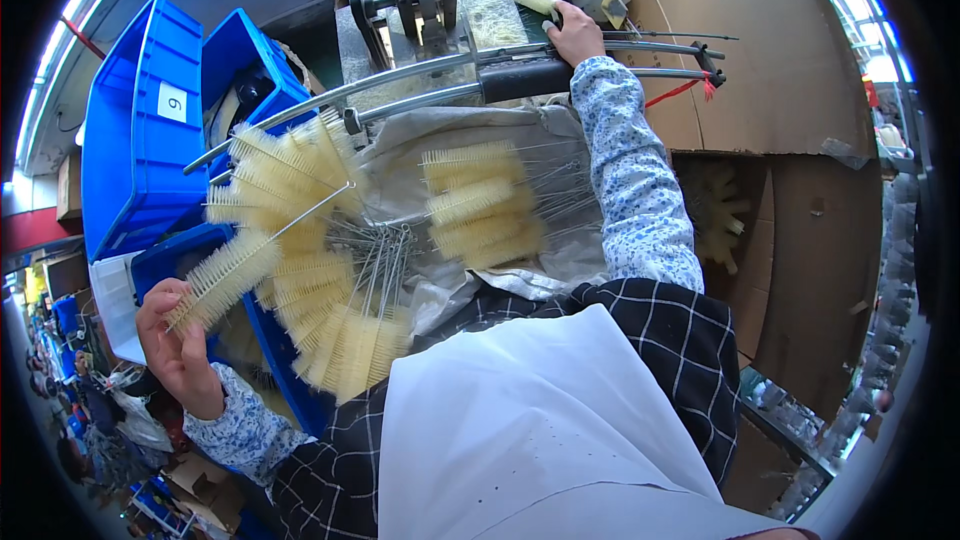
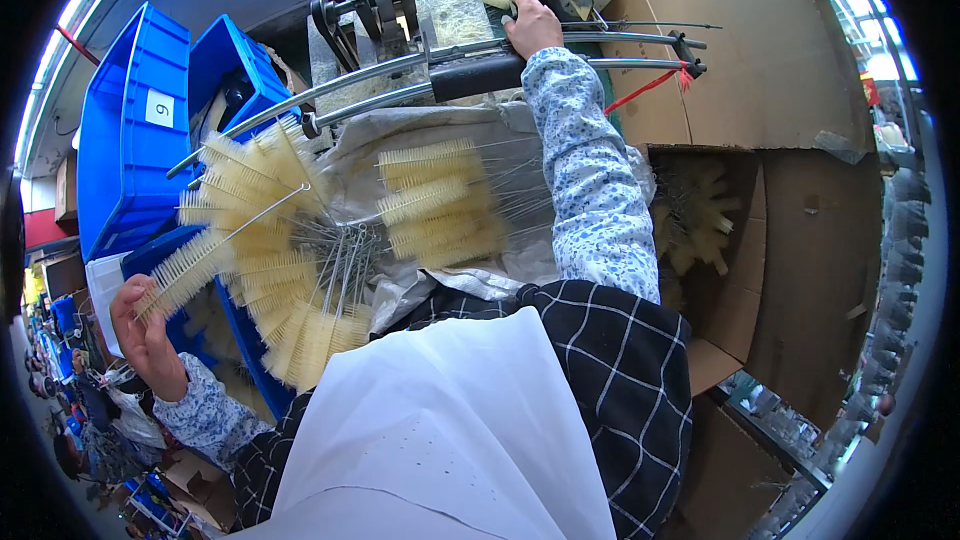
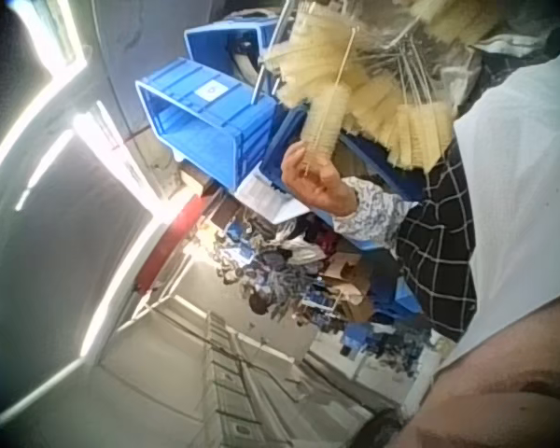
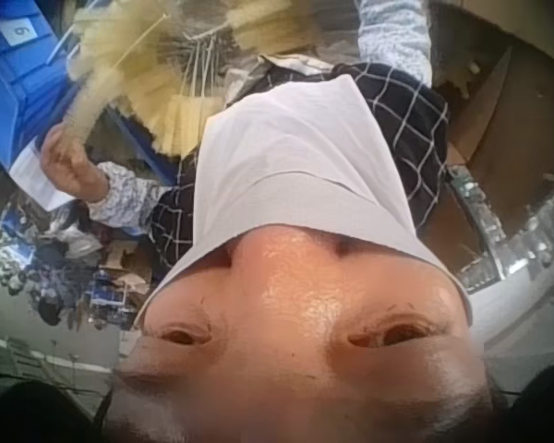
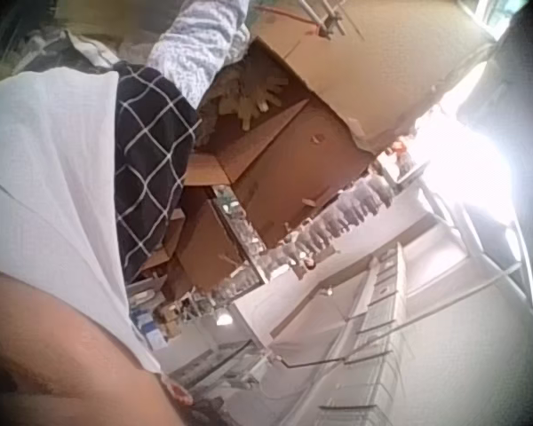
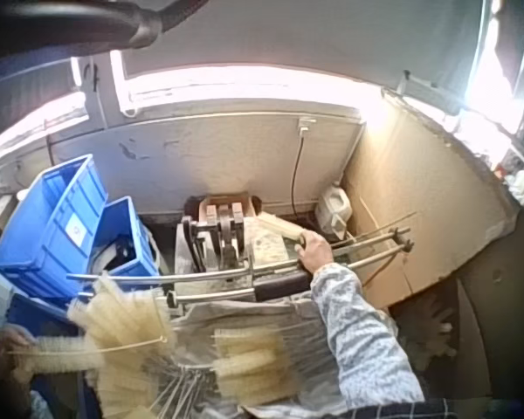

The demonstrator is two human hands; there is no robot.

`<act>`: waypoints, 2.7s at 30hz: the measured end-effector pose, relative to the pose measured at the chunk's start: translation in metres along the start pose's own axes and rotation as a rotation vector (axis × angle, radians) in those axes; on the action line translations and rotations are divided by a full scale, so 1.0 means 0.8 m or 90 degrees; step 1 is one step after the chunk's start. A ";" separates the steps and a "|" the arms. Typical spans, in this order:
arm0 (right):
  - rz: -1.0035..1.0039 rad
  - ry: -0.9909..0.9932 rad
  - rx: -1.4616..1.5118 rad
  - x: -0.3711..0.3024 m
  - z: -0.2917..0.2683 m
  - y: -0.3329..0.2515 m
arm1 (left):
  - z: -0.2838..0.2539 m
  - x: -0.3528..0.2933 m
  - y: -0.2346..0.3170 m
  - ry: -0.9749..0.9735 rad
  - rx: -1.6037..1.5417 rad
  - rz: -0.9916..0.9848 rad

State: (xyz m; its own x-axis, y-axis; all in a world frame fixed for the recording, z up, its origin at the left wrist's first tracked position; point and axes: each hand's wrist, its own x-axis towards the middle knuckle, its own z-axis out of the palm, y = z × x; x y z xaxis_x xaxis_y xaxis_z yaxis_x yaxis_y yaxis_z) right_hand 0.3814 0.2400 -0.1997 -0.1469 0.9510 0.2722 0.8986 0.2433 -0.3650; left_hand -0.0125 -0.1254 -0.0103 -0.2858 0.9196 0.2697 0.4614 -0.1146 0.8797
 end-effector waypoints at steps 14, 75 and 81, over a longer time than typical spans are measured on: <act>-0.187 0.228 -0.165 -0.006 -0.048 -0.046 | 0.009 0.003 0.000 -0.085 -0.036 -0.044; -0.264 0.035 -0.236 0.016 0.021 -0.041 | 0.007 -0.012 0.022 -0.199 0.160 -0.174; -0.020 0.000 -0.186 -0.006 -0.010 -0.013 | -0.005 -0.012 0.016 -0.206 0.115 -0.099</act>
State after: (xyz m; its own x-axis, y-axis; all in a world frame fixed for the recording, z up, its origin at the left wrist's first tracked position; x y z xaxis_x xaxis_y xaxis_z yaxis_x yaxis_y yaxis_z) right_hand 0.3765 0.2314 -0.1899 -0.1759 0.9439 0.2795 0.9748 0.2066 -0.0843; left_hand -0.0073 -0.1367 -0.0003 -0.0975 0.9949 -0.0246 0.5817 0.0770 0.8098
